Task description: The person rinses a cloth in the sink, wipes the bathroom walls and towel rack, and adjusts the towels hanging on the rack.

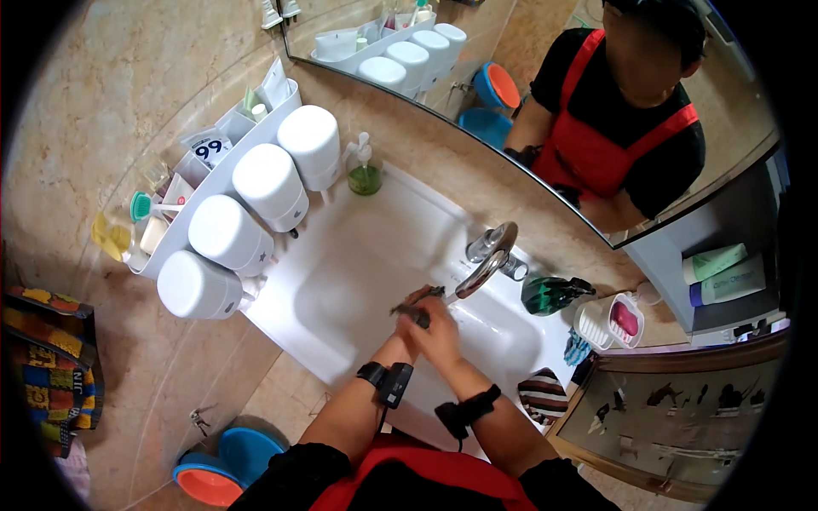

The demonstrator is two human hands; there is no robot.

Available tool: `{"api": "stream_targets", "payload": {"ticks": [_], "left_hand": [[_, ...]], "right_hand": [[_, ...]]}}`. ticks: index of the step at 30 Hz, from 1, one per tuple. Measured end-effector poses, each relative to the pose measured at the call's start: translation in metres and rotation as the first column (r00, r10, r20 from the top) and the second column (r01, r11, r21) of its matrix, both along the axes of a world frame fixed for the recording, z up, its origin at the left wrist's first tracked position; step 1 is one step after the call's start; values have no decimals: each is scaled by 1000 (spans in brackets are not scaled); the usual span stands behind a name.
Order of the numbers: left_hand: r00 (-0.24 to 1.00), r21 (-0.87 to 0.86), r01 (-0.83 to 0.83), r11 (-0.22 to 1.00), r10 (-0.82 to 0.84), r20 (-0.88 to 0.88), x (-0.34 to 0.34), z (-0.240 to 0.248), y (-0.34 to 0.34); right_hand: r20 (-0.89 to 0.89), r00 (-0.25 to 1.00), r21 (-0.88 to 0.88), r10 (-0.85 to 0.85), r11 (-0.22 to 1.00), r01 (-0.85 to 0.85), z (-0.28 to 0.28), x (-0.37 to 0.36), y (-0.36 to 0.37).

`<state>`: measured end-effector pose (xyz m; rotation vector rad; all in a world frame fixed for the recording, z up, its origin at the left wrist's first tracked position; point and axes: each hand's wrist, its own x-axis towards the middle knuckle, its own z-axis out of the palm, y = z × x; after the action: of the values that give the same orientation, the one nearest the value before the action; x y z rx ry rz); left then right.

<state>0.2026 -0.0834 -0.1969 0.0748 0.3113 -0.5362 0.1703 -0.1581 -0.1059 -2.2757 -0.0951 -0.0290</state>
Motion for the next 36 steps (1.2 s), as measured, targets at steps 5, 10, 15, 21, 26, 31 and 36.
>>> {"api": "stream_targets", "payload": {"ticks": [5, 10, 15, 21, 26, 31, 36], "left_hand": [[986, 271, 117, 955, -80, -145, -4, 5, -6], [998, 387, 70, 920, -60, -36, 9, 26, 20], [990, 268, 122, 956, -99, -99, 13, 32, 19], [990, 70, 121, 990, -115, -78, -5, 48, 5], [989, 195, 113, 974, -91, -118, 3, 46, 4], [967, 150, 198, 969, -167, -193, 0, 34, -11], [981, 233, 192, 953, -185, -52, 4, 37, -24]], "right_hand": [[95, 978, -208, -188, 956, 205, -43, 38, -30], [-611, 784, 652, 111, 633, 418, -34, 19, -66], [-592, 799, 778, 103, 331, 534, -14, 14, -52], [100, 995, 80, -8, 997, 0, -12, 28, -31], [226, 959, -126, 169, 982, -143, 4, -10, -25], [148, 987, -119, 58, 992, -40, 3, -11, -34], [195, 973, -90, 125, 990, -109, -5, -5, -66]]}}
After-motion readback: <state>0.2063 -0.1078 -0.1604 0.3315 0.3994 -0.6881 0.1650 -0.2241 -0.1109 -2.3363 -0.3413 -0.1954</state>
